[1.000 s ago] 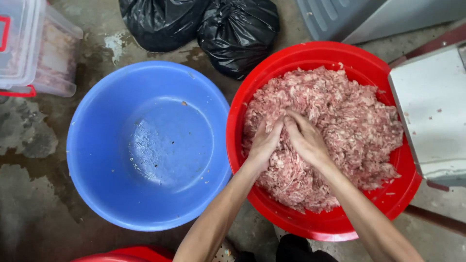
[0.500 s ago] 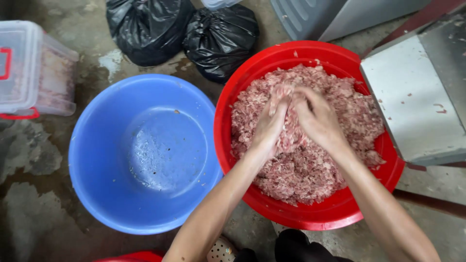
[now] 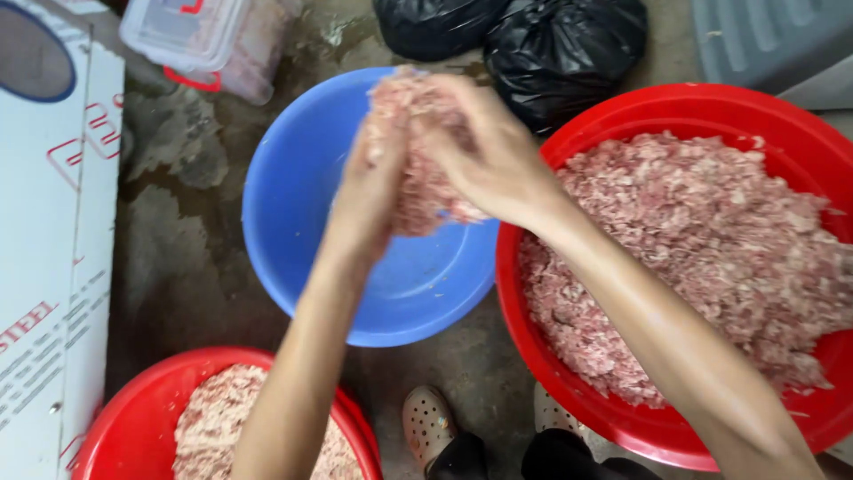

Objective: The person mixes ground meat by hand in a large blue plastic basin, gathering and turning the meat from red basins into the blue one and kneading the pile with both hands to combine it evenly.

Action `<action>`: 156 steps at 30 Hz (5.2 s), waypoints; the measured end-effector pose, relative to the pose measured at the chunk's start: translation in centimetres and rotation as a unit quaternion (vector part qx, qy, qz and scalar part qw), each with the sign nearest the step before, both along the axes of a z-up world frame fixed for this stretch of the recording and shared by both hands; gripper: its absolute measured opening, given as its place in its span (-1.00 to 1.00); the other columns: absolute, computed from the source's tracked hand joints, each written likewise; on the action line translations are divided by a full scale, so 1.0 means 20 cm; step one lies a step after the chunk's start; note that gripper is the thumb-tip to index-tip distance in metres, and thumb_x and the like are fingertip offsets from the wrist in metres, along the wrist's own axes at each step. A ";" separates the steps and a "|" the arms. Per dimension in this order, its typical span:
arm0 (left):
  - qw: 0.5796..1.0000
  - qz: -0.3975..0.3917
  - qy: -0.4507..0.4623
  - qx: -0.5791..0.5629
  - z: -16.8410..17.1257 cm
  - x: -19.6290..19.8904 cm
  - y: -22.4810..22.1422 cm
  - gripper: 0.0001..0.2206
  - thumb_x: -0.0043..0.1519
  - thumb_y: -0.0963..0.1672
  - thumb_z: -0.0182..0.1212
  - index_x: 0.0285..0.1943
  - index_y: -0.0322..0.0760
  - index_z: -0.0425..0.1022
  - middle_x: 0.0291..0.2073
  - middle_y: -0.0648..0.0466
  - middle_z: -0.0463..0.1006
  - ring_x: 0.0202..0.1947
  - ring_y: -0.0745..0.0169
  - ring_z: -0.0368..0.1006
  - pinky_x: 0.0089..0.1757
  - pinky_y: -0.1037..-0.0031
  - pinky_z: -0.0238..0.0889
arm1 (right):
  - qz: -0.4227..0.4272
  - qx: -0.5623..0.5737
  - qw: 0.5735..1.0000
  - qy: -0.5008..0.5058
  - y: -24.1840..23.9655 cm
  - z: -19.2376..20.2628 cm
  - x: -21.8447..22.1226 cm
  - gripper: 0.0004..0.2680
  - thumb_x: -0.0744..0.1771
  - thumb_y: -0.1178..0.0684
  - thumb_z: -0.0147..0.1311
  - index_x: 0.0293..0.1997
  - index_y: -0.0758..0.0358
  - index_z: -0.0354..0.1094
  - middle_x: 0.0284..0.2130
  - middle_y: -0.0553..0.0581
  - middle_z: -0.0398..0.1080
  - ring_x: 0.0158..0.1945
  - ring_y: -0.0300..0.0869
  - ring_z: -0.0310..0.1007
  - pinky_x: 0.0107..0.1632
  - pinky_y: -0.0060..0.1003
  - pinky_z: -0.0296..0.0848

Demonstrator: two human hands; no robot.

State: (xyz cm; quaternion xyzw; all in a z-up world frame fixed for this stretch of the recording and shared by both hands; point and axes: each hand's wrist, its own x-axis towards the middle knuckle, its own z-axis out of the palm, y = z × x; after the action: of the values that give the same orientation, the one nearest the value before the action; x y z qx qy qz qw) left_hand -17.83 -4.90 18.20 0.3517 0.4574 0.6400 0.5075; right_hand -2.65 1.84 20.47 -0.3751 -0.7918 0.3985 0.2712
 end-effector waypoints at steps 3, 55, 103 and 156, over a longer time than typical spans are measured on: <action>0.996 0.046 0.082 0.002 -0.33 -0.33 -0.03 -0.56 0.39 -0.06 0.17 0.38 -0.38 0.28 0.09 -0.08 0.56 0.02 0.23 0.55 -0.05 0.42 0.51 | 0.087 -0.229 0.967 0.065 0.09 -0.31 -0.26 -0.54 0.43 -0.18 0.03 0.53 -0.05 0.00 0.18 0.42 0.36 0.18 0.25 0.38 0.14 0.22 0.43; 0.962 -0.253 -0.094 -0.033 -0.14 1.01 0.23 -0.33 0.26 0.10 0.27 0.37 -0.51 0.36 0.15 -0.41 0.51 0.15 -0.33 0.50 0.09 -0.13 0.44 | -0.284 -0.040 0.958 -0.004 -0.29 -0.03 1.04 -0.62 0.43 -0.09 0.01 0.42 0.19 0.26 -0.09 0.17 0.40 -0.19 -0.24 0.41 -0.24 -0.27 0.50; 0.936 -0.014 0.336 -0.099 -1.03 1.07 0.57 -0.24 0.24 0.20 0.09 0.45 -0.38 0.24 0.33 -0.43 0.33 0.33 -0.39 0.25 0.27 0.02 0.04 | -0.333 -0.128 0.889 -0.288 0.23 -0.67 1.06 -0.52 0.37 -0.35 -0.30 0.46 -0.09 0.08 0.44 0.43 -0.18 0.44 0.31 -0.16 0.36 0.25 -0.03; 0.827 0.177 0.534 -0.008 -1.10 -0.58 -0.56 -0.90 0.23 -0.24 0.17 -0.12 -0.42 0.52 -0.22 -0.30 0.56 -0.14 -0.36 0.50 -0.10 0.06 0.36 | 0.136 0.061 0.924 -0.352 0.17 -1.27 -0.31 -0.70 0.33 -0.10 0.09 0.13 0.14 0.48 -0.25 0.40 0.56 -0.11 0.25 0.56 0.00 0.11 0.50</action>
State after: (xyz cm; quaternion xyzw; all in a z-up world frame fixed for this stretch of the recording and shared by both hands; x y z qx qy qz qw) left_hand -29.43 -16.19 -3.88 0.5477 0.7163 0.4275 0.0649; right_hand -8.78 5.24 -4.95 -0.3627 -0.9025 0.2243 -0.0595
